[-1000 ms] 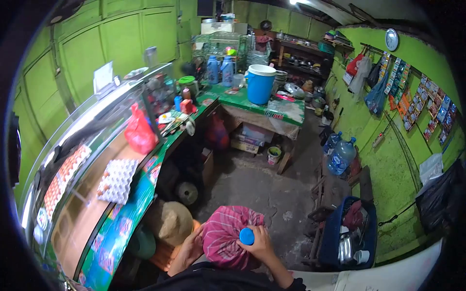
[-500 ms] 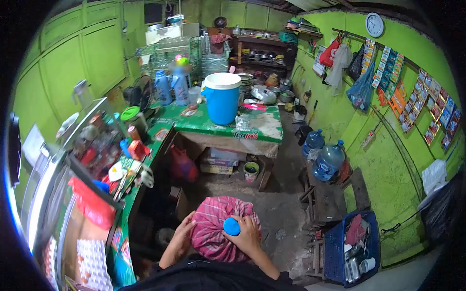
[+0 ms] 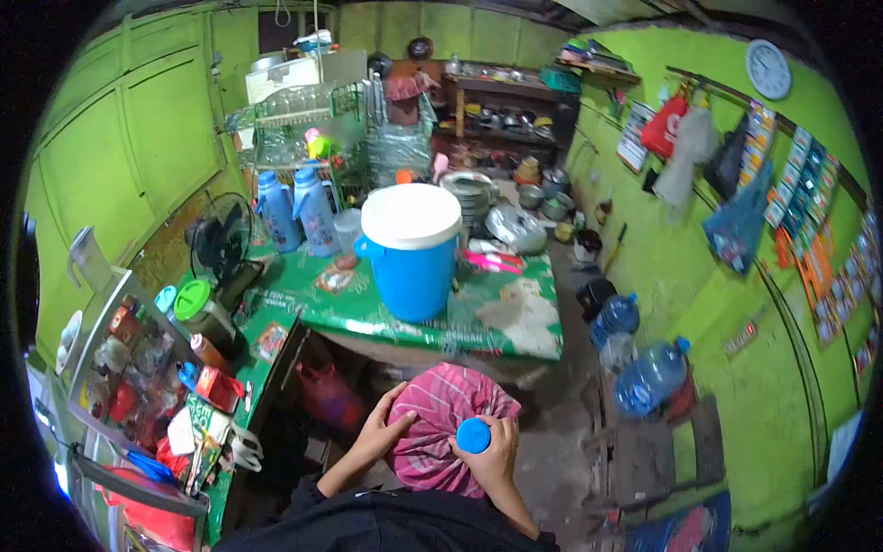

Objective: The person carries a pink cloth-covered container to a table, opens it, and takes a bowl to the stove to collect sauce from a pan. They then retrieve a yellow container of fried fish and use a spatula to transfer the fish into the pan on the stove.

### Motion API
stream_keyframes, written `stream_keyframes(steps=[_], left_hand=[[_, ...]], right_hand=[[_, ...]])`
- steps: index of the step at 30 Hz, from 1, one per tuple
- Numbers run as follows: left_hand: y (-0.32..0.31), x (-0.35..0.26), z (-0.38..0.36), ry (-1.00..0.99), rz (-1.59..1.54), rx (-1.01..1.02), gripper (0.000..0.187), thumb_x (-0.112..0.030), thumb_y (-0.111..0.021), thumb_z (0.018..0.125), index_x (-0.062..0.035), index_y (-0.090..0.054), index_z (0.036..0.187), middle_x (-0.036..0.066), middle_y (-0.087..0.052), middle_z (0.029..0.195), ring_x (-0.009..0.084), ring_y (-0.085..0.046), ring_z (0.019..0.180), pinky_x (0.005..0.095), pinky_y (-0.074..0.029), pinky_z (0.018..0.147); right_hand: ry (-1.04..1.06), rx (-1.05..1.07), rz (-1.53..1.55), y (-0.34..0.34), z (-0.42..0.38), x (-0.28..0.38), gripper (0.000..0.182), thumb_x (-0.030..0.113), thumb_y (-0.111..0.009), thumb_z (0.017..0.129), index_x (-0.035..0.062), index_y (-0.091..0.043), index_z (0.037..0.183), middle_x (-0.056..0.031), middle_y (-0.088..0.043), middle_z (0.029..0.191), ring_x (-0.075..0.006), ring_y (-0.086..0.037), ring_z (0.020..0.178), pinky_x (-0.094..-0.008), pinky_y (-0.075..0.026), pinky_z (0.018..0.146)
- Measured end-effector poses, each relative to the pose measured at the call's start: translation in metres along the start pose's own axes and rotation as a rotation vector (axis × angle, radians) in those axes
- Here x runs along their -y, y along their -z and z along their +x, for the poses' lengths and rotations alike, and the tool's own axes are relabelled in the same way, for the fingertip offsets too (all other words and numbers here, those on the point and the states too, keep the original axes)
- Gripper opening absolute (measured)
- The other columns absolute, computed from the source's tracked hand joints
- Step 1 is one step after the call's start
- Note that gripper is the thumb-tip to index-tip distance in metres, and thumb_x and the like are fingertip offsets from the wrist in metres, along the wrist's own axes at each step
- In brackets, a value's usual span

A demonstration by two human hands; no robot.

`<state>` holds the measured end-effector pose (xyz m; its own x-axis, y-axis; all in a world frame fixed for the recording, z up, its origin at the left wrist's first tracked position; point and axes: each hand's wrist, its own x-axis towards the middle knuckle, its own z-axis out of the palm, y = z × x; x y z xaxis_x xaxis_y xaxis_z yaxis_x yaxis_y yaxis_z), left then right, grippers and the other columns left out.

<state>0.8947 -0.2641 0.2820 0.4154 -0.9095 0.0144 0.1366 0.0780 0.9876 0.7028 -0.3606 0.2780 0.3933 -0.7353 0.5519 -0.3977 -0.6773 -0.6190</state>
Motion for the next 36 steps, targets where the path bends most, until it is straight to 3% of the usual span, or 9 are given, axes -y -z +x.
stream_keyframes(steps=[6,10,12,20,28,30,32,34,36], left_hand=[[0.047,-0.102,0.195,-0.473,0.483,-0.344,0.060,-0.028,-0.059,0.092,0.0004,-0.036,0.140,0.022,-0.047,0.134,0.0273,-0.047,0.124,0.0353,-0.035,0.104],[0.117,-0.143,0.336,-0.506,0.451,-0.372,0.055,-0.033,-0.055,0.093,0.0028,-0.044,0.133,0.026,-0.057,0.122,0.0321,-0.055,0.116,0.0379,-0.039,0.100],[0.158,-0.132,0.395,-0.346,0.584,-0.398,0.053,-0.036,-0.053,0.093,0.0027,-0.047,0.130,0.027,-0.059,0.119,0.0346,-0.056,0.115,0.0393,-0.042,0.098],[0.179,-0.111,0.444,-0.290,0.681,-0.316,0.049,-0.033,-0.041,0.099,0.0032,-0.043,0.132,0.028,-0.053,0.125,0.0384,-0.051,0.119,0.0389,-0.039,0.100],[0.181,-0.119,0.434,-0.135,0.567,-0.198,0.049,-0.033,-0.031,0.101,-0.0024,-0.034,0.139,0.021,-0.043,0.138,0.0366,-0.034,0.134,0.0506,-0.010,0.113],[0.189,-0.122,0.432,-0.129,0.555,-0.130,0.054,-0.036,-0.030,0.101,-0.0024,-0.027,0.144,0.021,-0.036,0.145,0.0340,-0.027,0.139,0.0446,-0.008,0.115],[0.208,-0.118,0.433,-0.162,0.180,0.131,0.061,-0.041,-0.027,0.102,-0.0001,-0.019,0.147,0.019,-0.028,0.150,0.0293,-0.020,0.142,0.0395,-0.010,0.116],[0.255,-0.029,0.450,-0.129,0.141,0.056,0.075,-0.055,-0.025,0.099,0.0018,-0.016,0.148,0.017,-0.022,0.153,0.0265,-0.016,0.143,0.0347,-0.011,0.116],[0.294,0.043,0.455,0.296,0.030,0.055,0.087,-0.067,-0.023,0.093,0.0017,-0.020,0.147,0.017,-0.025,0.152,0.0276,-0.020,0.142,0.0384,-0.011,0.116]], right_hand=[[0.405,-0.061,0.030,-0.040,0.276,0.024,0.053,0.036,-0.084,0.062,0.0086,-0.063,0.102,-0.0112,-0.053,0.086,-0.0307,-0.054,0.084,-0.0424,-0.043,0.076],[0.545,0.001,0.036,-0.119,0.424,0.023,0.049,0.037,-0.083,0.063,0.0084,-0.063,0.098,-0.0115,-0.057,0.093,-0.0314,-0.055,0.093,-0.0420,-0.042,0.085],[0.514,0.057,-0.079,-0.160,0.463,0.015,0.050,0.041,-0.081,0.063,0.0093,-0.064,0.097,-0.0111,-0.058,0.096,-0.0309,-0.056,0.097,-0.0424,-0.042,0.086],[0.378,0.225,-0.090,-0.212,0.483,-0.007,0.054,0.045,-0.079,0.064,0.0062,-0.061,0.099,-0.0138,-0.052,0.100,-0.0317,-0.050,0.101,-0.0436,-0.038,0.087],[0.292,0.276,-0.178,-0.214,0.482,0.009,0.059,0.048,-0.081,0.062,0.0082,-0.061,0.100,-0.0096,-0.049,0.100,-0.0287,-0.048,0.097,-0.0420,-0.035,0.085],[0.245,0.323,-0.159,-0.210,0.482,0.008,0.061,0.048,-0.082,0.061,0.0082,-0.061,0.102,-0.0091,-0.048,0.099,-0.0285,-0.048,0.097,-0.0419,-0.036,0.086],[0.245,0.313,-0.163,-0.209,0.483,0.009,0.063,0.049,-0.082,0.060,0.0078,-0.061,0.103,-0.0090,-0.049,0.099,-0.0287,-0.048,0.098,-0.0418,-0.036,0.086],[0.240,0.324,-0.122,-0.209,0.482,0.009,0.064,0.050,-0.083,0.059,0.0087,-0.062,0.104,-0.0092,-0.050,0.100,-0.0288,-0.049,0.099,-0.0420,-0.036,0.088],[0.231,0.313,-0.135,-0.206,0.480,0.011,0.066,0.051,-0.083,0.059,0.0102,-0.062,0.106,-0.0094,-0.050,0.101,-0.0291,-0.050,0.100,-0.0423,-0.037,0.089]])
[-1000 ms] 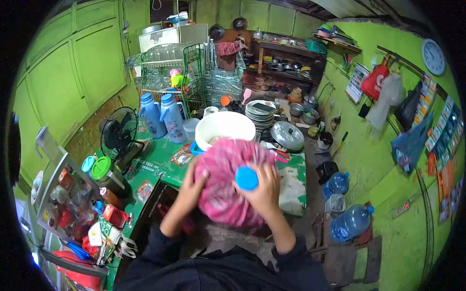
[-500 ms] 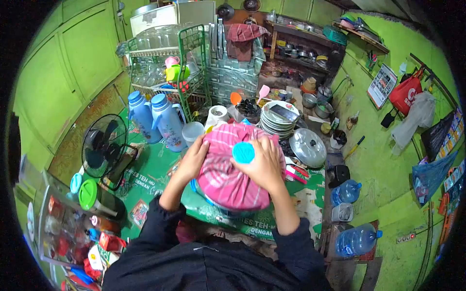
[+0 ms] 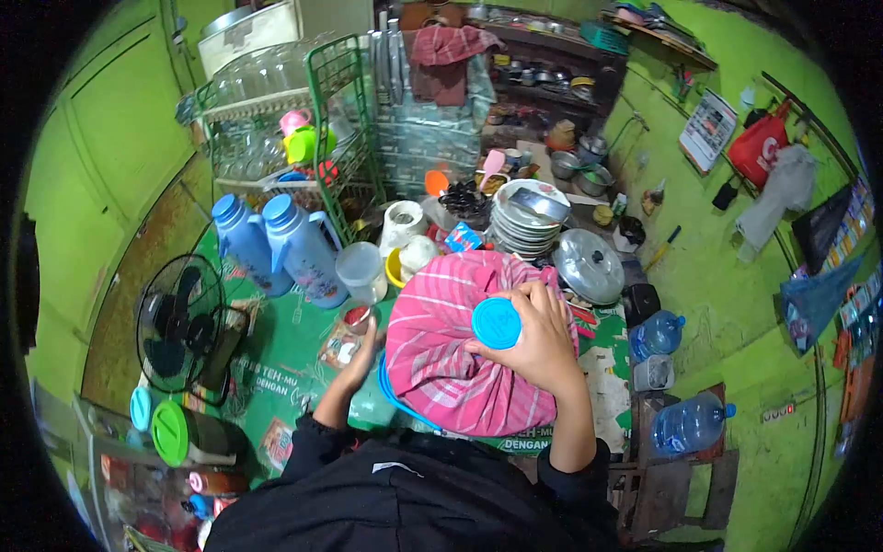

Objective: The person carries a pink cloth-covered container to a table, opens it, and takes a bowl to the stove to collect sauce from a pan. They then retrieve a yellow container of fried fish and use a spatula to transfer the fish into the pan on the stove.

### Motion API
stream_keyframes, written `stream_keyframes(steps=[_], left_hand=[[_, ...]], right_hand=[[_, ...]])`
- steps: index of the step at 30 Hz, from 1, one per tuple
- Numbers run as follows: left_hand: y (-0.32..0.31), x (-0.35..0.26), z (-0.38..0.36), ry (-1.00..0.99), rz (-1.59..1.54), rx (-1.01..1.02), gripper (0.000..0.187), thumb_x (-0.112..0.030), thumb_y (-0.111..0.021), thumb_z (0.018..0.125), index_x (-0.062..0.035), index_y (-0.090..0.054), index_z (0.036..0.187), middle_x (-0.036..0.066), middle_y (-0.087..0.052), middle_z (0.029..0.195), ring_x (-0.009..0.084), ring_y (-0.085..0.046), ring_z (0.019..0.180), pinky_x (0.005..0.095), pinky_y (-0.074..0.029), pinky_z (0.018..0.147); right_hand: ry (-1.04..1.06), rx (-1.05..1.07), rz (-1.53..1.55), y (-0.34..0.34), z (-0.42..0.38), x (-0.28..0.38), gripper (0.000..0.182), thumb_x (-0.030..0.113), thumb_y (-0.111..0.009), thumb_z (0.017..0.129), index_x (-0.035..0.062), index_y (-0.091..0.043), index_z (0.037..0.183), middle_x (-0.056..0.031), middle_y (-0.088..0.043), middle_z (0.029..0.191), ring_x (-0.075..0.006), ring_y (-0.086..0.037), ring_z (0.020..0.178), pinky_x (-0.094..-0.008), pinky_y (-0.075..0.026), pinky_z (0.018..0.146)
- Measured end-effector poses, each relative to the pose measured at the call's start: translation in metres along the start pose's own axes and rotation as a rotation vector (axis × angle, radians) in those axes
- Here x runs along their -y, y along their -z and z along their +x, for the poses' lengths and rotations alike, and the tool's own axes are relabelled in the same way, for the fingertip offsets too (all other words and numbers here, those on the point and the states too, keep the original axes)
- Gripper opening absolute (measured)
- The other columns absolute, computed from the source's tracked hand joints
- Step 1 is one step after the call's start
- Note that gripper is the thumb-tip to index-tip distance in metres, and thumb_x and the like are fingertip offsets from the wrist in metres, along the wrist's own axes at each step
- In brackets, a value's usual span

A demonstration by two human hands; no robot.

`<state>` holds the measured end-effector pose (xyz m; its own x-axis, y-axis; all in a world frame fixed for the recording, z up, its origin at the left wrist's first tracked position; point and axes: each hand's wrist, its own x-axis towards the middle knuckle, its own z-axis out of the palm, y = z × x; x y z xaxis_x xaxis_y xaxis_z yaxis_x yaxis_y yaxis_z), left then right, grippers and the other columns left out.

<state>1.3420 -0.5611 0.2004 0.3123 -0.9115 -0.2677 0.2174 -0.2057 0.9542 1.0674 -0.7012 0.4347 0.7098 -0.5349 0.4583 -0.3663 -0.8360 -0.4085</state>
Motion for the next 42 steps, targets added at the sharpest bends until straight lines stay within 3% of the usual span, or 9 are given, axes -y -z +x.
stream_keyframes(steps=[4,6,11,18,20,23,26,27,42], left_hand=[[-0.047,-0.053,-0.054,0.073,-0.466,0.095,0.090,-0.071,-0.026,0.091,0.0016,-0.029,0.144,0.015,-0.035,0.148,0.0272,-0.029,0.138,0.0480,-0.017,0.113],[-0.061,-0.093,-0.067,-0.243,-0.560,0.010,0.084,-0.067,-0.028,0.093,0.0008,-0.034,0.142,0.014,-0.038,0.146,0.0262,-0.033,0.137,0.0461,-0.024,0.111],[-0.086,-0.150,-0.091,-0.321,-0.194,-0.112,0.057,-0.017,-0.067,0.088,0.0027,-0.041,0.135,0.011,-0.055,0.125,0.0142,-0.051,0.115,0.0297,-0.037,0.102],[-0.100,-0.154,-0.093,-0.328,-0.320,-0.155,0.054,-0.009,-0.068,0.085,0.0026,-0.043,0.132,0.011,-0.058,0.120,0.0152,-0.056,0.109,0.0296,-0.042,0.097],[-0.101,-0.156,-0.095,-0.323,-0.305,-0.156,0.053,-0.009,-0.068,0.086,0.0025,-0.043,0.131,0.011,-0.058,0.121,0.0153,-0.055,0.109,0.0298,-0.042,0.097],[-0.100,-0.155,-0.094,-0.334,-0.266,-0.166,0.051,-0.010,-0.067,0.087,0.0023,-0.044,0.131,0.011,-0.057,0.121,0.0153,-0.054,0.110,0.0299,-0.041,0.098],[-0.101,-0.152,-0.093,-0.352,-0.258,-0.186,0.050,-0.010,-0.066,0.087,0.0028,-0.044,0.130,0.010,-0.057,0.120,0.0147,-0.054,0.110,0.0296,-0.040,0.098],[-0.102,-0.154,-0.094,-0.357,-0.256,-0.189,0.050,-0.010,-0.066,0.087,0.0029,-0.044,0.130,0.010,-0.057,0.120,0.0146,-0.054,0.110,0.0295,-0.041,0.098],[-0.100,-0.159,-0.094,-0.358,-0.081,-0.215,0.050,-0.006,-0.065,0.087,0.0041,-0.043,0.131,0.011,-0.056,0.119,0.0146,-0.052,0.112,0.0297,-0.039,0.099]], right_hand=[[-0.021,0.041,0.018,0.004,-0.001,0.000,0.072,0.051,-0.084,0.057,0.0129,-0.061,0.113,-0.0095,-0.051,0.103,-0.0297,-0.050,0.103,-0.0426,-0.037,0.090],[0.027,0.050,0.027,0.007,0.000,0.002,0.077,0.053,-0.085,0.054,0.0142,-0.060,0.116,-0.0100,-0.050,0.105,-0.0299,-0.050,0.104,-0.0425,-0.037,0.092],[0.043,0.087,0.011,0.007,-0.001,-0.005,0.080,0.055,-0.082,0.055,0.0145,-0.058,0.120,-0.0100,-0.049,0.107,-0.0291,-0.048,0.104,-0.0415,-0.036,0.092],[0.033,0.264,0.212,0.007,0.064,-0.041,0.042,0.049,-0.067,0.081,0.0065,-0.069,0.084,-0.0090,-0.053,0.094,-0.0264,-0.047,0.102,-0.0363,-0.036,0.091],[0.303,0.231,0.059,-0.010,0.099,-0.044,0.043,0.047,-0.071,0.078,0.0049,-0.062,0.077,-0.0103,-0.055,0.098,-0.0255,-0.050,0.103,-0.0358,-0.039,0.090],[0.160,0.589,0.566,-0.037,0.139,-0.046,0.041,0.027,-0.079,0.076,0.0058,-0.044,0.069,-0.0121,-0.054,0.110,-0.0203,-0.052,0.107,-0.0347,-0.042,0.089],[0.212,0.683,0.469,-0.062,0.151,-0.049,0.059,0.038,-0.078,0.076,0.0033,-0.053,0.116,-0.0142,-0.051,0.124,-0.0242,-0.048,0.116,-0.0362,-0.038,0.099],[0.103,0.813,0.491,-0.063,0.152,-0.043,0.084,0.044,-0.075,0.078,0.0048,-0.035,0.141,-0.0157,-0.046,0.135,-0.0251,-0.044,0.124,-0.0363,-0.034,0.105],[0.101,0.939,0.493,-0.067,0.162,-0.040,0.059,0.048,-0.074,0.078,0.0019,-0.057,0.111,-0.0092,-0.061,0.103,-0.0172,-0.056,0.098,-0.0298,-0.043,0.086]])
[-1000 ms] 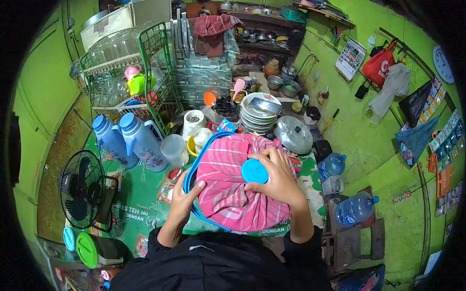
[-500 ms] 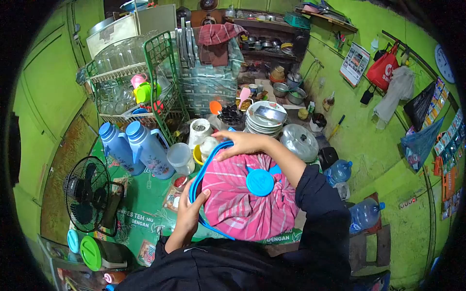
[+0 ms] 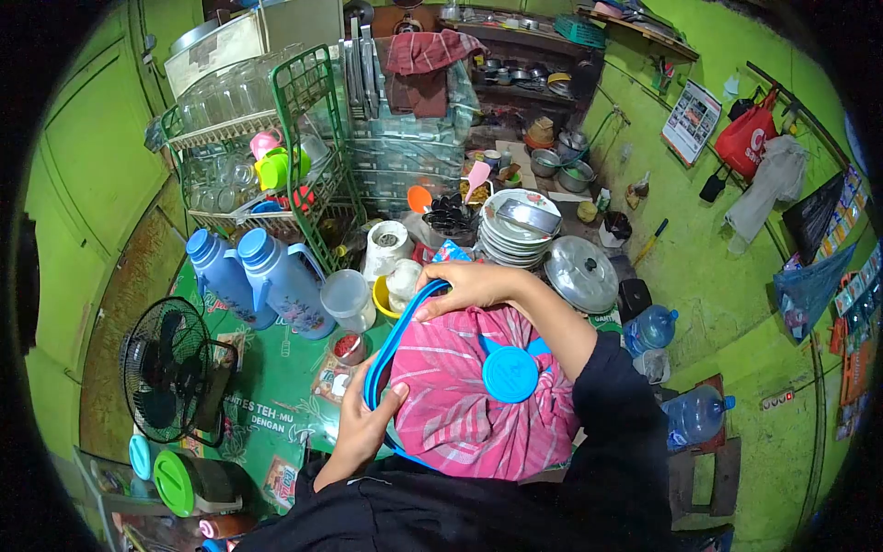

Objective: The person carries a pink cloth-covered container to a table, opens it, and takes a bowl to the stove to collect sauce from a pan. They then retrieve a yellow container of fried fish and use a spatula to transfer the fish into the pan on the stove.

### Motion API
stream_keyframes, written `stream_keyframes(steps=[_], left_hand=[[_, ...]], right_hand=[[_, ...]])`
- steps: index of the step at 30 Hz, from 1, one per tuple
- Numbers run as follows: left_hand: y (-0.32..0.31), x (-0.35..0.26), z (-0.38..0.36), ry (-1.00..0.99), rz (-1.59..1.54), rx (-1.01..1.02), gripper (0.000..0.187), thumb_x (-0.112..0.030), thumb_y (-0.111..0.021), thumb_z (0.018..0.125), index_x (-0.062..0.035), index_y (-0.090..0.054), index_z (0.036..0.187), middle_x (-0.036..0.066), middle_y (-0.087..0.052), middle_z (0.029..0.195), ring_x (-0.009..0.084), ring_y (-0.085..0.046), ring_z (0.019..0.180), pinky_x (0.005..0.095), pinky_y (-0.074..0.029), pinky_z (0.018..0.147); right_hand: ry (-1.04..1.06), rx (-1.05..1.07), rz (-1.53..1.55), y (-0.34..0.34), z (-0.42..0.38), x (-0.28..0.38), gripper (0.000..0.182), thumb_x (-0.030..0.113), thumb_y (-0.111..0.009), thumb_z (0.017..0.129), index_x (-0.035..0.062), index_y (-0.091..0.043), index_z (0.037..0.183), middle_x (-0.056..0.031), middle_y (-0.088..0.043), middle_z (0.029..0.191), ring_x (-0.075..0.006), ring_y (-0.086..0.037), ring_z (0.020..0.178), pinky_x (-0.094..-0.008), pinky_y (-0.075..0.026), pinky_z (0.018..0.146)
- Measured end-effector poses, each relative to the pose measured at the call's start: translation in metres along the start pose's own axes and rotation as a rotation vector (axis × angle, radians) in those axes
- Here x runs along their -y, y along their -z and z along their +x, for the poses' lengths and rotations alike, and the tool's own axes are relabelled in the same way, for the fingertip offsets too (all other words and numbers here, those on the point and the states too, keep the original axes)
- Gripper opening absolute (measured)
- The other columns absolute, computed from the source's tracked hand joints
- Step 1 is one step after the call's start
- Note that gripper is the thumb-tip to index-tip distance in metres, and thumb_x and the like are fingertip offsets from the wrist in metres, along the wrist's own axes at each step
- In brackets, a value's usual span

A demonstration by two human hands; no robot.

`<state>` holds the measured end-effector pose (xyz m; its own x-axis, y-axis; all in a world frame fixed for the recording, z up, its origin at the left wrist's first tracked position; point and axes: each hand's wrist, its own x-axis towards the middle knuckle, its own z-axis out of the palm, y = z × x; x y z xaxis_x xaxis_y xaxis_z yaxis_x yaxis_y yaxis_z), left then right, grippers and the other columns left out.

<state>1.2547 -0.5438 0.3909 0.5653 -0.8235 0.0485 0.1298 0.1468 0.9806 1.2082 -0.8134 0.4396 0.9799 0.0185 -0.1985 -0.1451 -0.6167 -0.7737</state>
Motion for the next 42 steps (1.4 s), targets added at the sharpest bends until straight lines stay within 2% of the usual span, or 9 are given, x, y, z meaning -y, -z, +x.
stream_keyframes(steps=[8,11,14,16,17,18,20,25,42], left_hand=[[-0.002,0.003,-0.002,0.003,-0.037,-0.004,0.052,-0.005,-0.065,0.088,0.0039,-0.040,0.133,0.011,-0.054,0.121,0.0141,-0.052,0.112,0.0289,-0.039,0.099],[-0.003,0.000,-0.003,-0.001,-0.021,-0.006,0.053,-0.006,-0.065,0.088,0.0036,-0.040,0.133,0.011,-0.055,0.121,0.0138,-0.052,0.112,0.0288,-0.040,0.099],[-0.001,-0.001,-0.003,0.019,0.028,-0.005,0.053,-0.007,-0.066,0.087,0.0037,-0.042,0.132,0.010,-0.056,0.121,0.0135,-0.052,0.112,0.0285,-0.040,0.099],[-0.001,0.006,-0.002,-0.037,0.044,-0.028,0.052,-0.010,-0.067,0.087,0.0039,-0.043,0.131,0.009,-0.057,0.118,0.0130,-0.053,0.110,0.0280,-0.040,0.097],[0.001,0.008,-0.001,-0.024,0.082,-0.049,0.051,-0.011,-0.067,0.087,0.0038,-0.044,0.131,0.009,-0.057,0.118,0.0126,-0.053,0.109,0.0279,-0.041,0.096],[0.002,0.009,-0.002,-0.010,0.124,-0.071,0.051,-0.012,-0.068,0.087,0.0037,-0.045,0.130,0.008,-0.057,0.117,0.0121,-0.053,0.108,0.0278,-0.041,0.096],[-0.003,0.007,0.000,0.010,0.119,-0.128,0.048,-0.013,-0.067,0.088,0.0037,-0.048,0.128,0.007,-0.059,0.112,0.0107,-0.054,0.103,0.0263,-0.042,0.092],[-0.016,-0.004,0.000,0.087,0.088,-0.224,0.039,-0.014,-0.063,0.091,0.0033,-0.052,0.124,0.004,-0.062,0.104,0.0079,-0.057,0.092,0.0223,-0.045,0.084],[-0.025,-0.001,-0.004,-0.022,0.107,-0.259,0.036,-0.012,-0.063,0.090,0.0041,-0.054,0.121,0.003,-0.062,0.099,0.0061,-0.056,0.089,0.0206,-0.045,0.080]], right_hand=[[0.042,-0.019,0.089,-0.004,0.003,-0.010,0.060,0.046,-0.074,0.080,0.0003,-0.054,0.113,-0.0095,-0.059,0.105,-0.0167,-0.054,0.100,-0.0290,-0.043,0.086],[0.010,0.041,0.103,-0.006,0.004,-0.012,0.051,0.041,-0.070,0.084,0.0046,-0.052,0.115,-0.0075,-0.057,0.108,-0.0164,-0.053,0.102,-0.0296,-0.040,0.090],[0.073,0.073,-0.094,-0.003,0.018,0.000,0.048,0.046,-0.066,0.086,0.0047,-0.057,0.110,-0.0092,-0.059,0.105,-0.0191,-0.054,0.101,-0.0308,-0.041,0.090],[0.107,0.288,-0.159,-0.010,0.033,0.017,0.052,0.054,-0.063,0.084,0.0035,-0.063,0.098,-0.0119,-0.062,0.096,-0.0233,-0.057,0.095,-0.0332,-0.043,0.086],[0.072,0.234,-0.302,-0.019,0.031,0.028,0.060,0.061,-0.065,0.078,0.0015,-0.065,0.084,-0.0135,-0.062,0.087,-0.0274,-0.060,0.088,-0.0362,-0.045,0.079],[0.079,0.250,-0.287,-0.025,0.028,0.031,0.060,0.061,-0.065,0.078,0.0015,-0.065,0.084,-0.0135,-0.062,0.087,-0.0274,-0.060,0.088,-0.0362,-0.045,0.079],[0.288,0.047,-0.513,-0.030,0.027,0.035,0.064,0.064,-0.068,0.071,0.0006,-0.065,0.082,-0.0139,-0.061,0.084,-0.0305,-0.060,0.082,-0.0391,-0.046,0.074],[0.339,-0.091,-0.498,-0.034,0.018,0.034,0.065,0.065,-0.069,0.069,0.0009,-0.059,0.073,-0.0108,-0.053,0.080,-0.0273,-0.054,0.081,-0.0363,-0.041,0.077],[0.351,-0.108,-0.519,-0.035,0.012,0.037,0.066,0.065,-0.070,0.068,0.0006,-0.060,0.074,-0.0114,-0.054,0.082,-0.0284,-0.054,0.083,-0.0369,-0.041,0.075]])
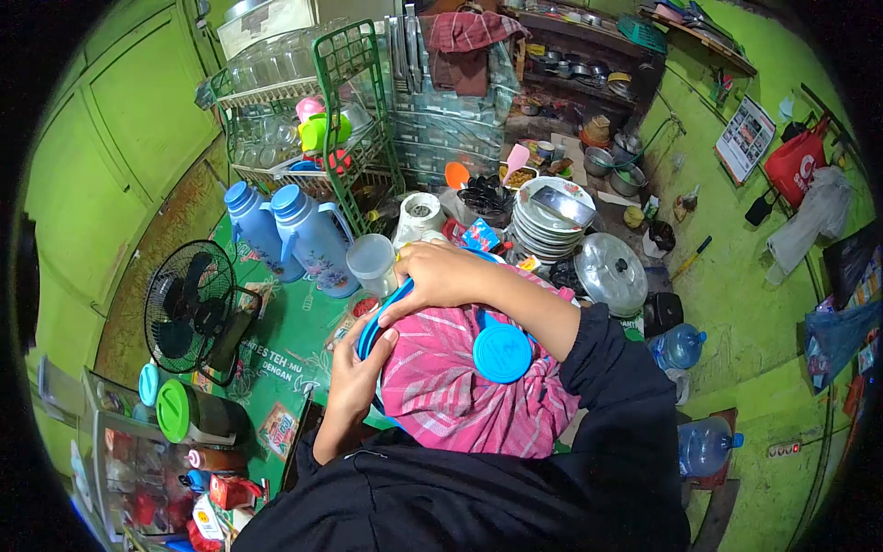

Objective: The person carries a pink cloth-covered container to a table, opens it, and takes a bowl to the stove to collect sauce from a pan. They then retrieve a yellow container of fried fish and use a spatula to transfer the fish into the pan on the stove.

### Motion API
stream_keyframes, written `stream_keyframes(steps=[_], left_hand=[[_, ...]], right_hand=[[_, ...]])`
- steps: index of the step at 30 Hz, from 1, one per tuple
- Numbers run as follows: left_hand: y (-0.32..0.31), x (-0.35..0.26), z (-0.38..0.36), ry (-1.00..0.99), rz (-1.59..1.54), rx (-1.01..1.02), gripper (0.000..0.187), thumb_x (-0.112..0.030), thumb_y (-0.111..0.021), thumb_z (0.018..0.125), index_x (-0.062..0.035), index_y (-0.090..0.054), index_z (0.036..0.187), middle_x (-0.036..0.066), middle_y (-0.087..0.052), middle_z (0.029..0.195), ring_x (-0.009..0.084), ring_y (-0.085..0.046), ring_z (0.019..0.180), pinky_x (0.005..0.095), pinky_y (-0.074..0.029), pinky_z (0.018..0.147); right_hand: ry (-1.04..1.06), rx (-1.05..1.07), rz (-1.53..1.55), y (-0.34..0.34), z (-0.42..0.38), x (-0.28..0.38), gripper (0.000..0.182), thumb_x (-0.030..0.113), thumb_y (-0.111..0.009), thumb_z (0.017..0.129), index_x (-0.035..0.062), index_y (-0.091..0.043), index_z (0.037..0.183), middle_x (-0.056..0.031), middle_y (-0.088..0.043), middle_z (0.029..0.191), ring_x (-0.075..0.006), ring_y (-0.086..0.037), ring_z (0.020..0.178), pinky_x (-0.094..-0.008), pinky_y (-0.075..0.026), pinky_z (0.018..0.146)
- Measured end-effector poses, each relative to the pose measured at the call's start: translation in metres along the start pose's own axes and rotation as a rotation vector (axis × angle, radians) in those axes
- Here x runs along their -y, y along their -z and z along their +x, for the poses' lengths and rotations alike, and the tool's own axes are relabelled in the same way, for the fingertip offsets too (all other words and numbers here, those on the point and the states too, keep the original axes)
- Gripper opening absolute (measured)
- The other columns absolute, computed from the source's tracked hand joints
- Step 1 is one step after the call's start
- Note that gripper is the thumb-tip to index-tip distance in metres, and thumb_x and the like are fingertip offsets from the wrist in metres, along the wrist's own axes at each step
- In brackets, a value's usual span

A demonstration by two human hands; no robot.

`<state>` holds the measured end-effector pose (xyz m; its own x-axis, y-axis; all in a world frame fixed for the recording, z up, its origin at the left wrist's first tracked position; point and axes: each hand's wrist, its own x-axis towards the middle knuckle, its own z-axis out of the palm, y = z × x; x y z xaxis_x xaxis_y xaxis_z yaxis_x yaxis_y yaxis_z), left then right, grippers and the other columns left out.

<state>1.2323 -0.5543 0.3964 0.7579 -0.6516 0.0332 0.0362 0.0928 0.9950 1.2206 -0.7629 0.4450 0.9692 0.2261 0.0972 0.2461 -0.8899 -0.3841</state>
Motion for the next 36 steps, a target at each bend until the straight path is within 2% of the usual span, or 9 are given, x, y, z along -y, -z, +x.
stream_keyframes(steps=[16,19,21,24,26,28,32,33,36], left_hand=[[-0.005,-0.002,-0.004,-0.041,0.026,-0.018,0.035,-0.011,-0.062,0.091,0.0037,-0.054,0.122,0.002,-0.061,0.099,0.0059,-0.055,0.087,0.0213,-0.045,0.079],[-0.003,-0.007,-0.003,-0.021,0.081,-0.035,0.037,-0.008,-0.060,0.090,0.0037,-0.053,0.124,0.011,-0.064,0.109,0.0136,-0.058,0.103,0.0277,-0.043,0.092],[0.001,-0.004,0.000,-0.515,0.496,-0.011,0.042,-0.005,-0.060,0.087,0.0037,-0.051,0.127,0.024,-0.053,0.131,0.0268,-0.045,0.129,0.0372,-0.034,0.106],[-0.007,-0.022,-0.012,-0.467,0.339,0.035,0.051,-0.002,-0.061,0.084,0.0031,-0.046,0.132,0.030,-0.028,0.147,0.0345,-0.023,0.140,0.0434,-0.021,0.112],[-0.006,-0.021,-0.021,-0.483,0.150,0.199,0.071,-0.004,-0.065,0.082,0.0038,-0.029,0.142,0.027,-0.026,0.149,0.0330,-0.028,0.140,0.0423,-0.025,0.111],[-0.016,-0.022,-0.026,-0.475,-0.107,0.301,0.075,-0.005,-0.068,0.081,0.0047,-0.027,0.143,0.024,-0.033,0.146,0.0310,-0.035,0.136,0.0398,-0.028,0.110],[0.004,-0.037,-0.029,-0.491,0.601,0.435,0.058,-0.007,-0.071,0.079,0.0045,-0.042,0.127,0.020,-0.060,0.115,0.0291,-0.057,0.115,0.0381,-0.044,0.092],[0.001,-0.031,-0.033,-0.519,0.488,0.373,0.045,-0.009,-0.071,0.081,0.0031,-0.045,0.116,0.018,-0.064,0.095,0.0287,-0.066,0.091,0.0386,-0.048,0.073],[-0.009,-0.020,-0.038,-0.467,0.239,0.317,0.039,-0.011,-0.069,0.084,0.0023,-0.045,0.112,0.017,-0.064,0.085,0.0288,-0.065,0.070,0.0371,-0.047,0.061]], right_hand=[[0.026,-0.044,-0.022,0.001,-0.005,0.004,0.067,0.065,-0.071,0.065,0.0005,-0.058,0.073,-0.0116,-0.052,0.078,-0.0291,-0.054,0.078,-0.0376,-0.041,0.071],[0.065,-0.187,-0.080,0.009,-0.010,0.014,0.067,0.065,-0.074,0.059,0.0025,-0.054,0.069,-0.0102,-0.051,0.074,-0.0288,-0.054,0.074,-0.0373,-0.040,0.068],[0.099,-0.301,-0.174,0.014,-0.015,0.016,0.077,0.074,-0.070,0.054,0.0007,-0.057,0.074,-0.0124,-0.056,0.076,-0.0329,-0.058,0.077,-0.0406,-0.044,0.071],[0.003,-0.031,0.199,0.042,-0.024,0.000,0.056,0.056,-0.076,0.067,0.0029,-0.060,0.077,-0.0092,-0.059,0.080,-0.0256,-0.058,0.077,-0.0354,-0.044,0.070],[0.110,-0.031,0.189,0.060,-0.046,-0.003,0.040,0.039,-0.078,0.072,0.0037,-0.064,0.082,-0.0073,-0.059,0.085,-0.0205,-0.057,0.079,-0.0327,-0.044,0.069],[0.077,-0.079,0.262,0.067,-0.074,-0.003,0.037,0.033,-0.081,0.069,0.0044,-0.063,0.084,-0.0048,-0.059,0.087,-0.0176,-0.056,0.082,-0.0318,-0.043,0.072],[-0.116,-0.366,0.532,0.025,-0.115,-0.033,0.032,0.023,-0.081,0.067,0.0054,-0.061,0.084,-0.0006,-0.056,0.085,-0.0121,-0.052,0.083,-0.0289,-0.042,0.075],[-0.188,-0.452,0.561,0.018,-0.117,-0.034,0.029,0.019,-0.079,0.066,0.0057,-0.058,0.081,0.0007,-0.054,0.082,-0.0105,-0.051,0.081,-0.0271,-0.041,0.074],[-0.292,-0.580,0.494,0.007,-0.123,-0.034,0.021,0.012,-0.067,0.066,0.0053,-0.050,0.077,0.0015,-0.048,0.074,-0.0085,-0.045,0.074,-0.0254,-0.039,0.070]])
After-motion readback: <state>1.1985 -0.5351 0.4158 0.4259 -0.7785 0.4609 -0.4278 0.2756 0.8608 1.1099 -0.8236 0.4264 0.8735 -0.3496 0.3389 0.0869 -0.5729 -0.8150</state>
